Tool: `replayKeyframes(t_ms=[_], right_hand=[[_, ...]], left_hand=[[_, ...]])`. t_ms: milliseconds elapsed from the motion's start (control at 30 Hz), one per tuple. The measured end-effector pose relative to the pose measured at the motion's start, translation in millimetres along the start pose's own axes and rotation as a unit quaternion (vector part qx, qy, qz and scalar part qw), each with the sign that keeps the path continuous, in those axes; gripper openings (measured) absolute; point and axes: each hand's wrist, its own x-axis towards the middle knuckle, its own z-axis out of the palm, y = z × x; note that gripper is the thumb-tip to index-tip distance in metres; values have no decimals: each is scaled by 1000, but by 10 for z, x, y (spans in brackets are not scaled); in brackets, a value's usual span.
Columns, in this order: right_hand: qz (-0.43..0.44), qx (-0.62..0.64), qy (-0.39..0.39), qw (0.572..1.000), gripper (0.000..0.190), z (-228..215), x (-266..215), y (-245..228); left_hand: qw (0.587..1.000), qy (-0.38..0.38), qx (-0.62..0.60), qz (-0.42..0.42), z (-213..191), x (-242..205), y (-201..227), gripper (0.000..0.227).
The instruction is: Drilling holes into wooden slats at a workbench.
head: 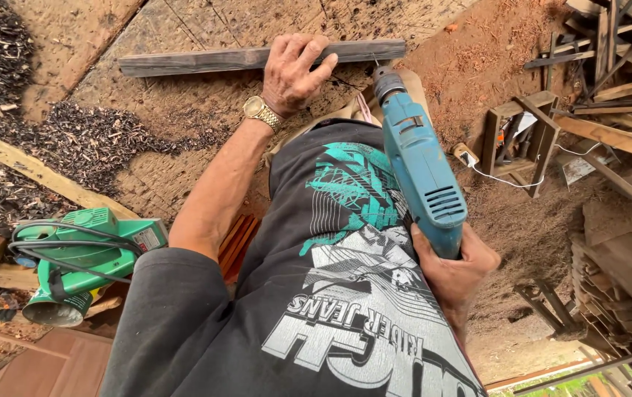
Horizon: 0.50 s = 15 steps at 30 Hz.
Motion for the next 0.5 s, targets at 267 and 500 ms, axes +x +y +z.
replayKeyframes(t_ms=[267, 500], right_hand=[[-2, -8, 1, 1000, 27, -3, 6, 14], [12, -13, 3, 1000, 28, -5, 22, -10]], left_hand=[[1000, 2, 13, -4, -11, 10, 20, 34], [1000, 2, 7, -6, -15, 15, 16, 35]])
